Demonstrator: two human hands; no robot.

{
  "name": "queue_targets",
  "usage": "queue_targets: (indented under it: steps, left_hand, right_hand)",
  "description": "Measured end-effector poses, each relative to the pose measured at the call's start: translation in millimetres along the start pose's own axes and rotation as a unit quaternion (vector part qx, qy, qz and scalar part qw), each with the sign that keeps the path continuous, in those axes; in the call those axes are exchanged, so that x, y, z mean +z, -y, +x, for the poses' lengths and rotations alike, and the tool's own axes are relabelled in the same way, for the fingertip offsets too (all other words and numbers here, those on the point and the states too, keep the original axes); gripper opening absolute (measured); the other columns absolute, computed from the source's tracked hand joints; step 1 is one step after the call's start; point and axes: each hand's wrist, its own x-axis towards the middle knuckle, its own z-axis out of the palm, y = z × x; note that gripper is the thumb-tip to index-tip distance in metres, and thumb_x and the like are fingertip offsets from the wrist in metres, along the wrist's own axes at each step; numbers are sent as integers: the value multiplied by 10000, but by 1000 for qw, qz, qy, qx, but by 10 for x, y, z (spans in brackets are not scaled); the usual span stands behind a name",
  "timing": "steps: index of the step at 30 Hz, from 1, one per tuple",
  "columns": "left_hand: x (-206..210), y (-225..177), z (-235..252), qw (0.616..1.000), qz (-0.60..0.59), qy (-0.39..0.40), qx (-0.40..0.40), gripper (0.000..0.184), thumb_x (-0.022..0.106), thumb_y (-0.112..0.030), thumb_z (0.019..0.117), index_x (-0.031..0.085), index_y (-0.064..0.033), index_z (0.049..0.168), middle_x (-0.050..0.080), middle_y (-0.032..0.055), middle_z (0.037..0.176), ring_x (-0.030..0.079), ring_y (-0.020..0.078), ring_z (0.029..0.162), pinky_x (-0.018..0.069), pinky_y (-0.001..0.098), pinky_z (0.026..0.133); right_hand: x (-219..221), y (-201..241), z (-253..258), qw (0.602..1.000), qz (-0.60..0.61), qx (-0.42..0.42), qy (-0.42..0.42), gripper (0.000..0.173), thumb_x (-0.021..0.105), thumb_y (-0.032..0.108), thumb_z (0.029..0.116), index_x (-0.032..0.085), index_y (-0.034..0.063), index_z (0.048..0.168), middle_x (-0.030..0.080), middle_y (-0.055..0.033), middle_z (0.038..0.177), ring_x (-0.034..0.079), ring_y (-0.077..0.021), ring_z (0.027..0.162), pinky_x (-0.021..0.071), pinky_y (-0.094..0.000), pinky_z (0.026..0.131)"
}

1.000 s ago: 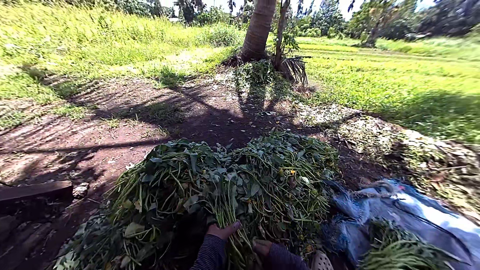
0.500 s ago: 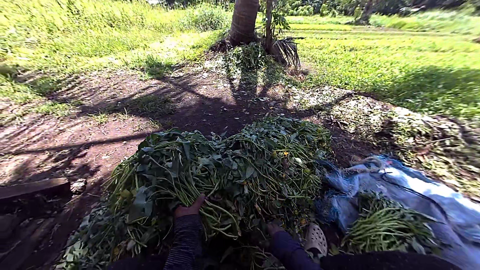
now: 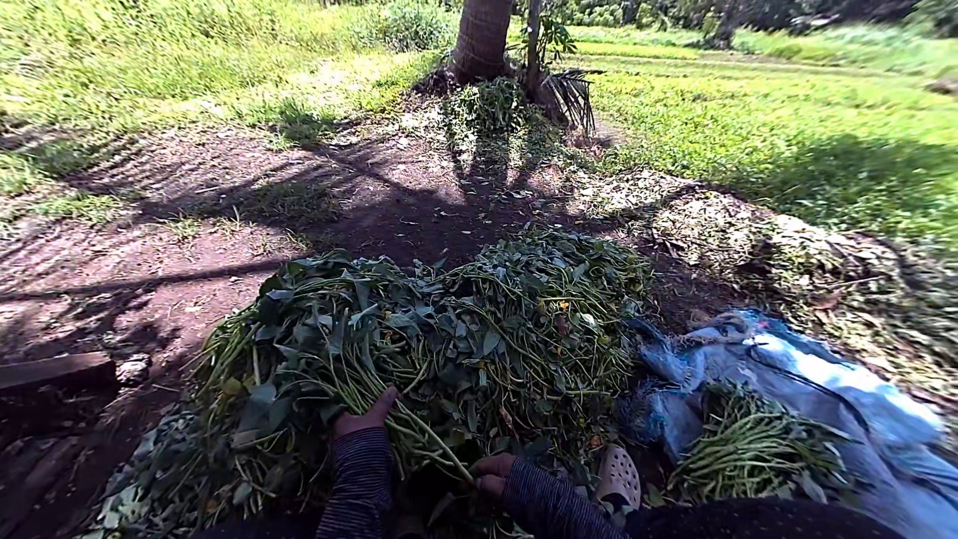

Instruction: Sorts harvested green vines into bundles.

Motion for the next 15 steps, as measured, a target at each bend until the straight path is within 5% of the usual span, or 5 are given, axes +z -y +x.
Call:
queue_targets:
  steps: [4, 8, 10, 12, 15]
  left_hand:
    - [116, 31, -217, 998, 38, 34, 22, 528, 876, -141, 819, 614, 60, 1231, 740, 149, 1083, 711, 218, 1023, 535, 409, 958]
    - [142, -17, -266, 998, -47, 8, 29, 447, 816, -105, 880, 596, 94, 1215, 741, 137, 967, 731, 178, 861, 588, 358, 845]
    - [1, -182, -159, 994, -101, -17, 29, 481, 777, -49, 903, 523, 101, 1283, 711, 142, 959, 718, 150, 797, 601, 307, 764]
    - [-64, -160, 9, 994, -106, -22, 31, 496, 787, -26, 883, 519, 92, 1283, 714, 137, 915, 721, 151, 745, 611, 306, 714]
    - [-9, -73, 106, 998, -69, -9, 2, 516, 816, -52, 864, 543, 93, 1276, 714, 163, 967, 708, 198, 822, 583, 369, 799]
  right_hand:
    - [-187, -74, 429, 966, -171, 185, -63, 399, 458, 122, 1069, 536, -111, 1383, 555, -302, 1427, 502, -390, 1395, 352, -521, 1187]
    - [-785, -437, 498, 958, 45, 180, -221, 352, 394, 164, 1075, 515, -110, 1260, 576, -255, 1110, 611, -293, 939, 513, -417, 751]
    - [-992, -437, 334, 982, 0, 155, -112, 419, 367, 157, 1116, 500, -158, 1358, 587, -331, 1280, 628, -349, 1127, 494, -441, 982]
    - [-1206, -752, 375, 974, -200, -91, -55, 564, 393, 349, 1101, 660, -144, 1169, 706, -314, 1048, 731, -338, 940, 593, -410, 822]
    - [-1333, 286, 590, 954, -207, 114, -187, 471, 516, 360, 1077, 644, -21, 1321, 631, -245, 1346, 578, -359, 1309, 403, -510, 1156]
